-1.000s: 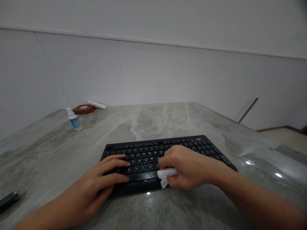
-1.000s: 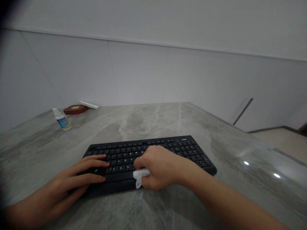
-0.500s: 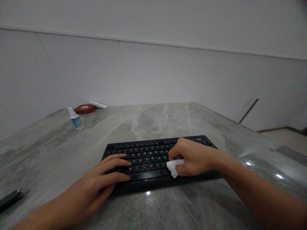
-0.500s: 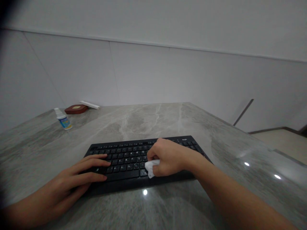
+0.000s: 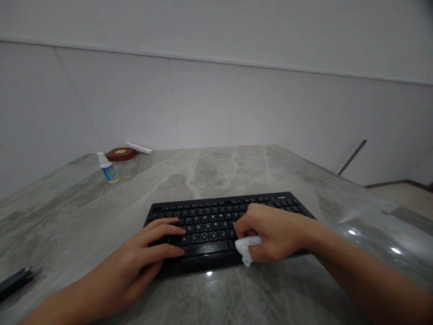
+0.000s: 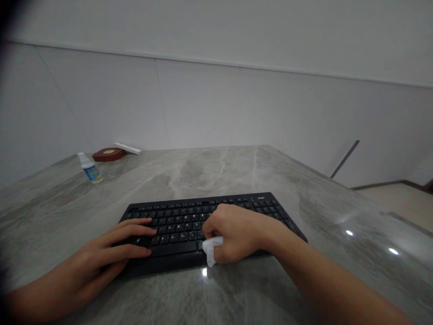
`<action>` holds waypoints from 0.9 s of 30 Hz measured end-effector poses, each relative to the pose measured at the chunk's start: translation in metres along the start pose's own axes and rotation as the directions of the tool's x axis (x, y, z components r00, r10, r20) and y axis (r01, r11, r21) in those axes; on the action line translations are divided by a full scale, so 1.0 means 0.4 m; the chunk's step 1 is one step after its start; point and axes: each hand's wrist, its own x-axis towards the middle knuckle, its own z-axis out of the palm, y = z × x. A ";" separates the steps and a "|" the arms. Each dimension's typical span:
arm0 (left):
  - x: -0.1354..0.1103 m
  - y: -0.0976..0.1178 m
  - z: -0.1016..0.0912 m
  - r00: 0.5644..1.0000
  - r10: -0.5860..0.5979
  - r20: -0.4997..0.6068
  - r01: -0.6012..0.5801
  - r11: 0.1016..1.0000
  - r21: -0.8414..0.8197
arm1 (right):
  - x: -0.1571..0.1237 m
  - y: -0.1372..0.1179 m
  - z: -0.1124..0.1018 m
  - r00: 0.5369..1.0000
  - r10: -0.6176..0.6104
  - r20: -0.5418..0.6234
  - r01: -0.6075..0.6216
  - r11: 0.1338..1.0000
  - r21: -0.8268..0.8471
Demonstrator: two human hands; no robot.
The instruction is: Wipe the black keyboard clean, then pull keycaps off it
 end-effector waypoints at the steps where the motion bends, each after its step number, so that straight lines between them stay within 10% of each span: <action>1: -0.001 0.000 0.000 1.000 -0.006 -0.002 0.006 1.000 -0.008 | 0.001 -0.001 0.001 1.000 -0.001 -0.009 0.001 1.000 -0.005; 14: 0.003 -0.001 -0.001 0.999 -0.030 0.020 0.031 0.999 -0.043 | 0.020 -0.016 0.032 0.988 -0.082 -0.129 0.077 0.996 -0.039; 18: 0.004 0.009 -0.007 0.998 -0.027 0.053 0.028 0.999 -0.019 | 0.016 0.034 0.003 0.976 0.056 -0.208 -0.044 0.997 0.062; 20: 0.004 0.014 -0.011 0.997 -0.033 0.071 0.033 0.999 -0.001 | 0.009 0.090 -0.023 0.871 0.277 -0.406 -0.238 0.960 0.145; 22: 0.002 0.017 -0.015 0.995 -0.034 0.094 0.034 0.999 0.008 | -0.001 0.153 -0.048 0.583 0.591 -0.558 -0.517 0.799 0.307; 23: 0.002 0.018 -0.016 0.994 -0.031 0.107 0.030 1.000 0.008 | -0.007 0.183 -0.057 0.510 0.666 -0.545 -0.587 0.732 0.346; 27: 0.000 0.017 -0.014 0.986 -0.002 0.166 -0.001 1.000 0.022 | -0.021 0.249 -0.059 0.491 0.756 -0.433 -0.627 0.652 0.427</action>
